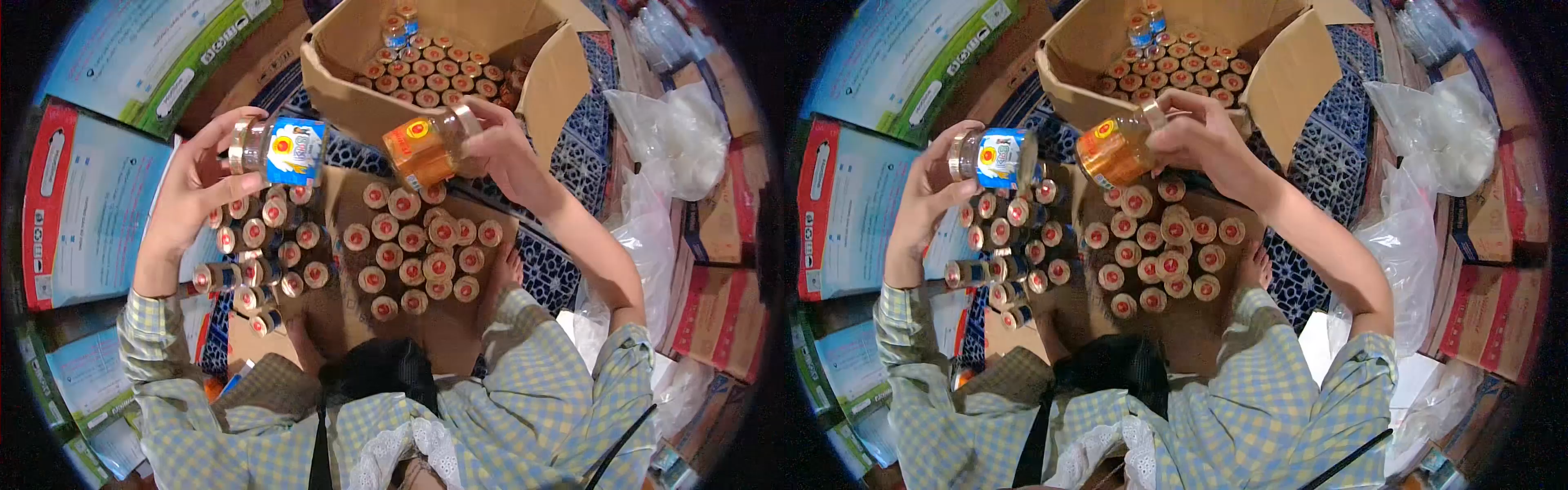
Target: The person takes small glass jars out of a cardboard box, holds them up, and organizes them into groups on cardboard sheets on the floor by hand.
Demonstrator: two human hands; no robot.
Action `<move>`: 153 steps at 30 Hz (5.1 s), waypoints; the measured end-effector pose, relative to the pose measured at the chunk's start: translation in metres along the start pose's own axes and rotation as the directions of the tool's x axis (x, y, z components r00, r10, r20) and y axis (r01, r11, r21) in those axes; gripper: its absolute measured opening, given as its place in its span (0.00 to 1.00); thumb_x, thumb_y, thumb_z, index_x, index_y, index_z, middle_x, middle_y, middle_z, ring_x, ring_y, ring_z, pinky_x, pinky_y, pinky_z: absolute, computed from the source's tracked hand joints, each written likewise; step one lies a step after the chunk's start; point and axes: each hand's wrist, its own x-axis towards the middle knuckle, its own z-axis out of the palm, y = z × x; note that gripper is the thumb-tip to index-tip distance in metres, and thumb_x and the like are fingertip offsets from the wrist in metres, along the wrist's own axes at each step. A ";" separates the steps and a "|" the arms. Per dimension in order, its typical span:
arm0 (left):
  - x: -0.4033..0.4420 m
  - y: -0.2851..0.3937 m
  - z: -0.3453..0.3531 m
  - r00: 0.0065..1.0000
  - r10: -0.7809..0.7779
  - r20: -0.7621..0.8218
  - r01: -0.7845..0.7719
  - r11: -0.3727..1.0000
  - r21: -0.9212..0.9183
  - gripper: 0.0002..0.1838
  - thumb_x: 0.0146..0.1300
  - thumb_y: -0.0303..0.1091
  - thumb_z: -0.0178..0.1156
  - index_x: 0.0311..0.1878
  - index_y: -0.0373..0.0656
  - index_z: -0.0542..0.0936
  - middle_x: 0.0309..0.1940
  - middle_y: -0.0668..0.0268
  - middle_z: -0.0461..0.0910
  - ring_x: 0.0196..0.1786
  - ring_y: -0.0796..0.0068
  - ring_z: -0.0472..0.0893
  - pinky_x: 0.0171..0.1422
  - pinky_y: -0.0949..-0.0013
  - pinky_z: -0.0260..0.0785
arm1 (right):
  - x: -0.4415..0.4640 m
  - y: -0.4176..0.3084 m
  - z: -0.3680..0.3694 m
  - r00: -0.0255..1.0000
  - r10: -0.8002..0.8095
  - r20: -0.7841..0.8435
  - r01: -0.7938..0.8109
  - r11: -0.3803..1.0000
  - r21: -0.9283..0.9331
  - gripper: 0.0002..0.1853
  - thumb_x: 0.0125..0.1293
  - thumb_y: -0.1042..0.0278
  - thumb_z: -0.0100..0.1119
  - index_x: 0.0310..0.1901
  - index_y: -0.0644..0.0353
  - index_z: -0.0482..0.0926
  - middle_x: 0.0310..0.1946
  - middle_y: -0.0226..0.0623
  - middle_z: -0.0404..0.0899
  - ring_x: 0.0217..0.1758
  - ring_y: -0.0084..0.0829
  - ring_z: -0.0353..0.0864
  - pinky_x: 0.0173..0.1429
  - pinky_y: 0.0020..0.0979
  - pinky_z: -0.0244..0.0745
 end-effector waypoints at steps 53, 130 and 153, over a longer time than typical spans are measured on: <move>0.371 -0.084 0.061 0.933 -0.200 0.299 -0.263 0.190 0.946 0.21 0.48 0.48 0.62 0.41 0.43 0.80 0.43 0.60 0.79 0.46 0.59 0.77 0.49 0.60 0.70 | 0.169 0.048 -0.179 0.886 0.221 -0.408 -0.068 -0.809 -0.585 0.21 0.35 0.56 0.71 0.36 0.51 0.83 0.35 0.33 0.81 0.41 0.35 0.80 0.38 0.34 0.76; -0.085 -0.106 0.006 0.598 -0.720 0.353 0.776 0.408 -0.481 0.24 0.60 0.58 0.46 0.36 0.45 0.74 0.24 0.67 0.76 0.20 0.82 0.70 0.14 0.83 0.49 | -0.057 0.031 0.015 0.679 0.734 0.008 -0.707 0.651 0.276 0.16 0.63 0.52 0.38 0.37 0.57 0.69 0.18 0.31 0.70 0.10 0.20 0.60 0.18 0.25 0.63; 0.209 0.002 0.006 0.997 -0.078 -0.008 0.074 0.896 0.437 0.21 0.58 0.52 0.54 0.35 0.40 0.78 0.14 0.74 0.69 0.15 0.85 0.68 0.18 0.80 0.59 | 0.103 -0.051 -0.070 0.979 -0.142 -0.147 -0.155 -0.047 -0.987 0.22 0.50 0.47 0.60 0.36 0.59 0.78 0.27 0.42 0.78 0.31 0.34 0.79 0.34 0.34 0.74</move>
